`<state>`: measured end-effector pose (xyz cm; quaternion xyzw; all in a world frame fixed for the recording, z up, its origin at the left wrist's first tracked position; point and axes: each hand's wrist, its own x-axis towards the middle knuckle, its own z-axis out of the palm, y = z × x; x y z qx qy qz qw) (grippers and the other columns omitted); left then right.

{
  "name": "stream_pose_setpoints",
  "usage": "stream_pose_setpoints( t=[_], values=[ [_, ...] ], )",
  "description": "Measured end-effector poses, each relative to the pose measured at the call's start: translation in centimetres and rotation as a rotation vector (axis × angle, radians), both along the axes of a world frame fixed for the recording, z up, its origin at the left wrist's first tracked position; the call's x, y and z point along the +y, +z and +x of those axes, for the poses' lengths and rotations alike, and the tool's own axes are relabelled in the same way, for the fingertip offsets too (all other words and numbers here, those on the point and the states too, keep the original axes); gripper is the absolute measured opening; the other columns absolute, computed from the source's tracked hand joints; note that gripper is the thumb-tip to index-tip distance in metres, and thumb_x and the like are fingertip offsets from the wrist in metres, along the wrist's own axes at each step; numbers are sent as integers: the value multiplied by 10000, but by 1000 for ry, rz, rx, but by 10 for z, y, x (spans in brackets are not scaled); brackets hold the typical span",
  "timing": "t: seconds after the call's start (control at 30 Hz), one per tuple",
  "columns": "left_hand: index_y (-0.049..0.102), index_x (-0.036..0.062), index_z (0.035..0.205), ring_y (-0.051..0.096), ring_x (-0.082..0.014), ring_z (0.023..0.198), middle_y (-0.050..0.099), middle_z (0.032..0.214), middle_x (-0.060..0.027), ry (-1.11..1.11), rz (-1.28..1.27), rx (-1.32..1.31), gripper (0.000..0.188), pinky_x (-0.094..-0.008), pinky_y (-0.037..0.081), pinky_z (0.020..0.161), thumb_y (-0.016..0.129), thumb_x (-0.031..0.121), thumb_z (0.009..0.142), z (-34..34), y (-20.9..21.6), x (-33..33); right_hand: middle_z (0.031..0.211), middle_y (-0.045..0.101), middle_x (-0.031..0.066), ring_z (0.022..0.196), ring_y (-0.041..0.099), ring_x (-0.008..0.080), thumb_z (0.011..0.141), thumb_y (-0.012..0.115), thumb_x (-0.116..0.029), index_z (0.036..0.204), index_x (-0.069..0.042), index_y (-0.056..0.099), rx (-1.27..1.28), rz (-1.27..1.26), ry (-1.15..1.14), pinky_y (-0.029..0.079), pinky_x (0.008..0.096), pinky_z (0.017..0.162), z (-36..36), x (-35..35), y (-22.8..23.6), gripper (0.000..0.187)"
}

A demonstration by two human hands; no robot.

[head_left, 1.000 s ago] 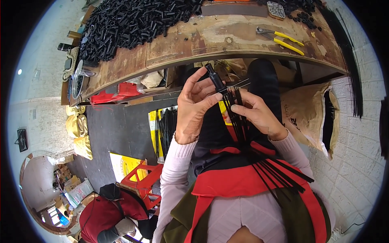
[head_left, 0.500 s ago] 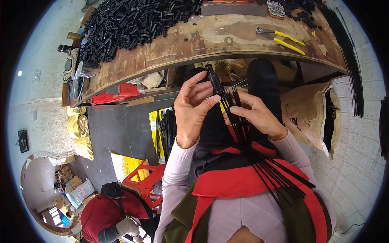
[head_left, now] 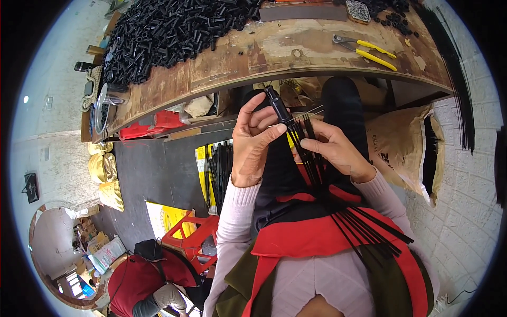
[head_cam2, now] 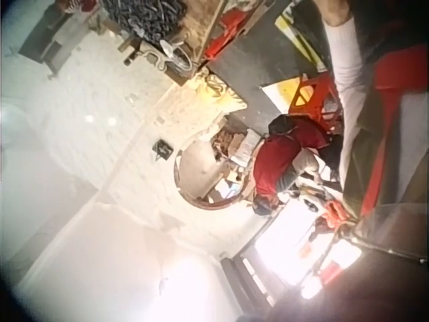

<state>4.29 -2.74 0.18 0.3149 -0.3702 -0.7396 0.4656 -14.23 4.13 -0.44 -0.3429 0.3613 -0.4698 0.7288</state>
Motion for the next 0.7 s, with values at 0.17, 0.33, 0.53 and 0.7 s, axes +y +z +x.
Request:
stream_pose_setpoints(
  t=[0.17, 0.33, 0.53, 0.7],
  values=[
    [431, 44, 1402, 633, -247, 1130, 647, 1188, -150, -138, 70, 66, 717, -369, 519, 978, 751, -81, 773, 2, -1, -9, 951, 648, 77, 847, 647, 150, 974, 595, -134, 1333, 11, 508, -30, -1, 16, 536, 294, 794, -3, 0, -5, 398],
    [438, 37, 1395, 631, -236, 1129, 649, 1192, -144, -264, 140, 201, 709, -353, 503, 991, 763, -59, 772, 6, -14, -14, 957, 655, 85, 849, 659, 165, 974, 602, -147, 1323, 5, 515, -115, 19, 92, 545, 299, 796, -5, -4, -7, 391],
    [471, 28, 1339, 626, -246, 1137, 658, 1177, -134, -173, 6, 77, 636, -355, 502, 993, 761, -51, 778, 5, -8, -6, 961, 653, 109, 843, 672, 201, 975, 600, -148, 1387, -9, 439, -114, 52, 78, 566, 344, 807, -6, 0, -12, 464],
    [470, 36, 1316, 627, -253, 1144, 659, 1167, -138, -241, 46, 196, 626, -359, 521, 974, 752, -82, 769, 7, -8, -5, 971, 646, 103, 866, 665, 194, 974, 593, -118, 1352, -2, 463, -199, 11, 83, 564, 346, 810, -2, 3, 0, 416]
  ],
)
